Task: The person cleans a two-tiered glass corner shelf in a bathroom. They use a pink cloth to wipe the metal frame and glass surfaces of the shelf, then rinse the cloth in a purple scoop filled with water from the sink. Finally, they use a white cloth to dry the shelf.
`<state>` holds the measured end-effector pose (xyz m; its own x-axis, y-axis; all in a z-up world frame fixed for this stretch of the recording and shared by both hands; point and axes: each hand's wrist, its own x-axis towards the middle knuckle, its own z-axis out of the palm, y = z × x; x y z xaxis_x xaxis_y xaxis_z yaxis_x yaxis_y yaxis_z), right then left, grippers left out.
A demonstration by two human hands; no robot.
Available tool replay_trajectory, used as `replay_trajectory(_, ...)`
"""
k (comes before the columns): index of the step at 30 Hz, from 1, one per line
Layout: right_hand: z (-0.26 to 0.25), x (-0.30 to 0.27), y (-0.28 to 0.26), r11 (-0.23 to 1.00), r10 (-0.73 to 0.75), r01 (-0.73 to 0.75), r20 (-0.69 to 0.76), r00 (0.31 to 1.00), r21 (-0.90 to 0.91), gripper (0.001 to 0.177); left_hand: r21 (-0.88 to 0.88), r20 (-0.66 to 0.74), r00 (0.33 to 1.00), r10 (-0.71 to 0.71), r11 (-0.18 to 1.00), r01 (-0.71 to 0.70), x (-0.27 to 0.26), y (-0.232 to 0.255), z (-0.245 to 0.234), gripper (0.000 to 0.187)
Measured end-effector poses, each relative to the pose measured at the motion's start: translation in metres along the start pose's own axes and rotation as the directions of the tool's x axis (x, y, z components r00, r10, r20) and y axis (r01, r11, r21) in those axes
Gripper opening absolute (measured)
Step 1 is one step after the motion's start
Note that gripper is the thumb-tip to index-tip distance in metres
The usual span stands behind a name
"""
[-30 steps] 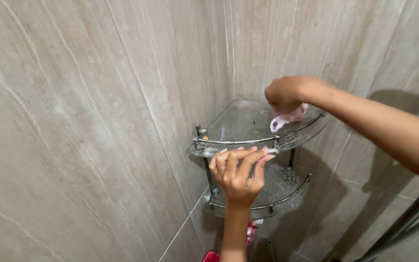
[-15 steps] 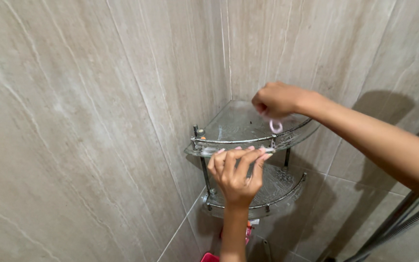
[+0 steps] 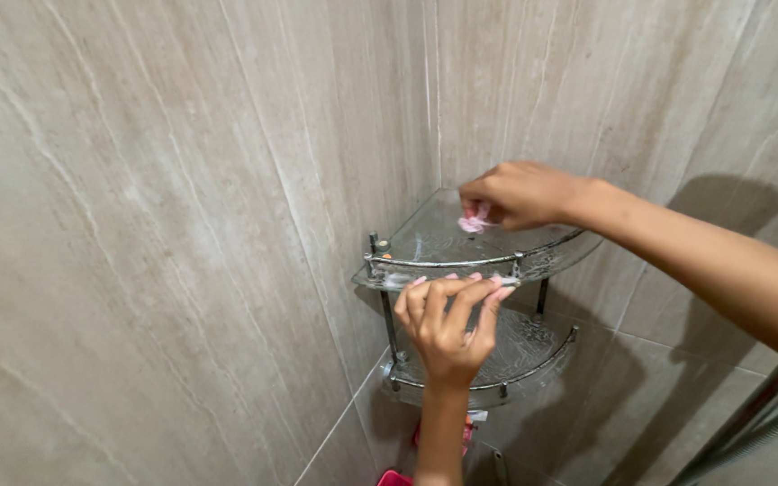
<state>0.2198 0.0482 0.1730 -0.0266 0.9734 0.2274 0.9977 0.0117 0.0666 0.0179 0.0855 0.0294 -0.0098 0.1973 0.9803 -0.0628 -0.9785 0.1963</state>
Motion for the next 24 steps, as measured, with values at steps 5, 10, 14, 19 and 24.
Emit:
replay_trajectory(5,0.016,0.047,0.013,0.986,-0.134,0.138,-0.047,0.99,0.098,0.012,0.011,-0.005,1.0,0.02,1.0,-0.02,0.002,-0.002,0.001,0.017)
replay_trajectory(10,0.028,0.058,0.002,0.927,-0.346,0.356,-0.104,0.933,0.118,0.012,0.022,0.017,1.0,0.026,0.999,-0.026,0.003,0.0,-0.002,0.016)
replay_trajectory(14,0.016,0.054,0.009,0.997,-0.066,0.068,0.081,0.995,-0.027,0.018,0.001,0.013,1.0,0.012,1.0,-0.012,0.003,0.0,-0.002,0.015)
replay_trajectory(19,0.029,0.076,-0.004,0.947,-0.309,0.314,-0.074,0.948,0.068,0.008,0.002,0.018,1.0,0.005,1.0,-0.005,0.001,0.0,-0.001,0.017)
replay_trajectory(24,0.017,0.057,-0.013,0.994,-0.001,-0.022,0.213,0.977,0.108,0.031,-0.018,0.012,0.999,-0.041,0.999,0.041,-0.002,0.005,0.0,0.017)
